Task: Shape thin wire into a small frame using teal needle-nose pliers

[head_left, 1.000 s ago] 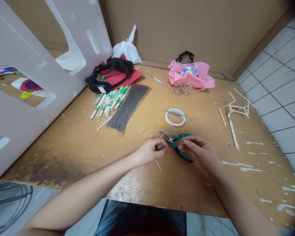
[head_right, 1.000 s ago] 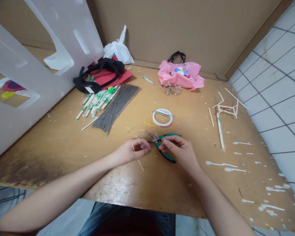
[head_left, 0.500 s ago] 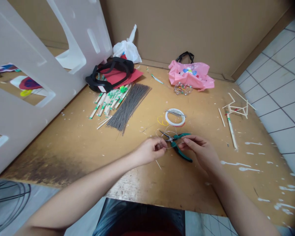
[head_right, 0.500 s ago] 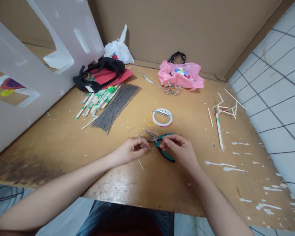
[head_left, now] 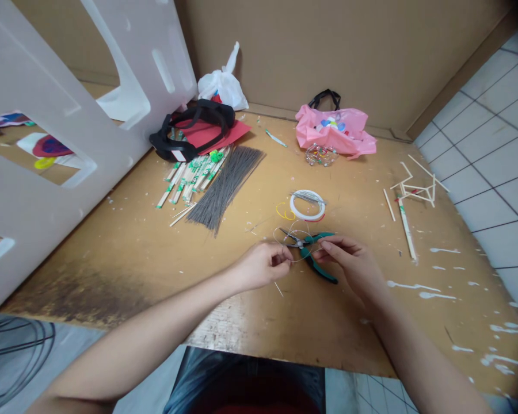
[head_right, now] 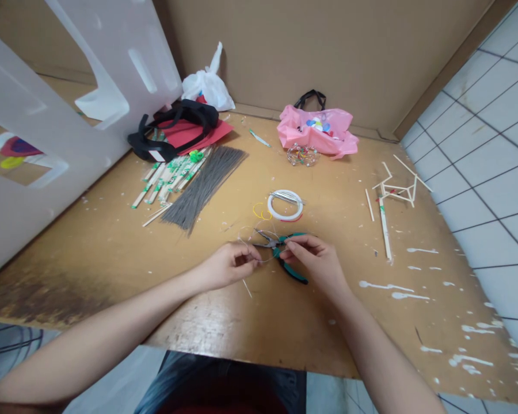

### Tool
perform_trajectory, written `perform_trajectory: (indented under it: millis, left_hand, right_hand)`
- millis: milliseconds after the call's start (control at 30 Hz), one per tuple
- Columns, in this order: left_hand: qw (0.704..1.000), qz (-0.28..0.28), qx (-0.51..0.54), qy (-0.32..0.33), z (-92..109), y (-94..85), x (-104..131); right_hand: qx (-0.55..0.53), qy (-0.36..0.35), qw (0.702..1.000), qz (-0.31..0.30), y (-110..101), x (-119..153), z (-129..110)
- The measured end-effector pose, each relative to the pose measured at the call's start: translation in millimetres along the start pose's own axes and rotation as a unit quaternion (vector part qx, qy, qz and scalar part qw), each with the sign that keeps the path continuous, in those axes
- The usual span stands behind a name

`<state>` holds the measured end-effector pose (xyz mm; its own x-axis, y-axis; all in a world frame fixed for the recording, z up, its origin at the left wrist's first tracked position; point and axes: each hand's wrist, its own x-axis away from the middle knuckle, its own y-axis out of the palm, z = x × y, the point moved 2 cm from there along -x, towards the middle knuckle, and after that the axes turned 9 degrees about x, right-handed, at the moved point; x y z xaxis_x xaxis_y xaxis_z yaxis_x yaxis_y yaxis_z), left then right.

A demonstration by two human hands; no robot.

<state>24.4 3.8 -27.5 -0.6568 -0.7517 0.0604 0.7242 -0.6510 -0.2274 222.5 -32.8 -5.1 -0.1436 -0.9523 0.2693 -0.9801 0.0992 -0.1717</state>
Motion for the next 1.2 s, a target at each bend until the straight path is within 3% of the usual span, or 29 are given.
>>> perform_trajectory:
  millis: [200,433,700,1033,1200]
  left_hand:
    - [1.000,-0.007,0.024,-0.014,2,-0.5,2]
    - [0.992,-0.056,0.107,-0.041,13,-0.2,4]
    - [0.989,-0.079,0.111,-0.063,18,-0.6,4]
    - [0.955,-0.081,0.260,-0.114,24,-6.5,6]
    - [0.931,-0.032,0.332,-0.144,22,-4.2,5]
  right_hand:
    - [0.001,0.006,1.000,-0.004,0,0,1]
    - [0.004,-0.002,1.000,-0.018,0,-3,3]
    - [0.018,0.009,0.999,-0.027,2,-1,0]
    - [0.039,0.046,0.994,-0.097,2,-4,5]
    - [0.054,0.056,0.990,-0.119,2,-3,0]
